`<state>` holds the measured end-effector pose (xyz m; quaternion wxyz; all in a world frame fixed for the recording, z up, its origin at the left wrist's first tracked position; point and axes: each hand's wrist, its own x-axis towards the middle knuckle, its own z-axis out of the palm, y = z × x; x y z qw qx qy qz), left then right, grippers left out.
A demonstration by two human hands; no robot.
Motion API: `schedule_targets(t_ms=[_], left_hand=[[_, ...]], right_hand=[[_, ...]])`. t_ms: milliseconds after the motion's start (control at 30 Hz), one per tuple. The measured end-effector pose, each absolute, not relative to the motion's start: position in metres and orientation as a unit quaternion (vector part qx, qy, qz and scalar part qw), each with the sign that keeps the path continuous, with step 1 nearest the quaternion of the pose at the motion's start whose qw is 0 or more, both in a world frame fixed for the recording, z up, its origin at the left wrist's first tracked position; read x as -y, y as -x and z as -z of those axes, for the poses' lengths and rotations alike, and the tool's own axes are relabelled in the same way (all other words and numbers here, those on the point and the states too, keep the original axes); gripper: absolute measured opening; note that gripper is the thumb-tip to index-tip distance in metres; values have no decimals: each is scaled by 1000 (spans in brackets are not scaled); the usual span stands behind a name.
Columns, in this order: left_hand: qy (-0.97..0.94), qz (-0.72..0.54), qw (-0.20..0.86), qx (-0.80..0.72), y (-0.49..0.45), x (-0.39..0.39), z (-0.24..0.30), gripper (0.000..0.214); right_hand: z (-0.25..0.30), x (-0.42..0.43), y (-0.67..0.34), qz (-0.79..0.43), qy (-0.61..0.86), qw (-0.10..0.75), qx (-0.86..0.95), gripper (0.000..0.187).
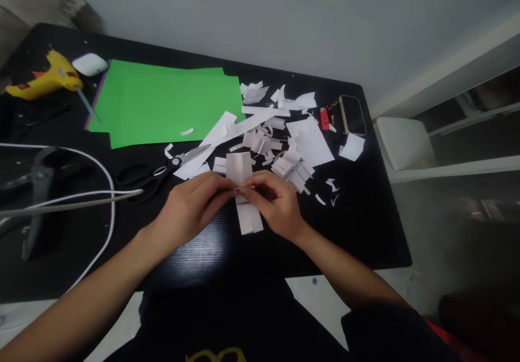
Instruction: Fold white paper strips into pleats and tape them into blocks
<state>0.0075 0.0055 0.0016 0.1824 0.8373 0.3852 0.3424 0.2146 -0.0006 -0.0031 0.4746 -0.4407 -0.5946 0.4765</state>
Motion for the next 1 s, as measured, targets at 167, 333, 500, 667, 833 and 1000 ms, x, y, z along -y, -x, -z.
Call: schedule_targets(t_ms=[167, 333, 500, 667, 833, 1000], left_hand=[[-832, -343, 202, -386, -8, -6, -2, 10], [-838, -339, 197, -378, -8, -7, -1, 12], [-834, -348, 198, -380, -8, -7, -3, 11], [-824, -342, 219, -394, -10, -7, -3, 9], [-827, -339, 222, -390, -10, -7, -3, 9], [-834, -339, 209, -383, -9, -7, -1, 11]], right_hand=[[2, 0, -215, -488, 454, 470, 578, 10], [1, 1, -214, -523, 467, 457, 547, 16], [1, 1, -215, -536, 473, 448, 537, 17], [4, 0, -214, -521, 462, 457, 554, 17], [4, 0, -214, -506, 455, 461, 570, 13], [6, 0, -213, -518, 461, 449, 564, 13]])
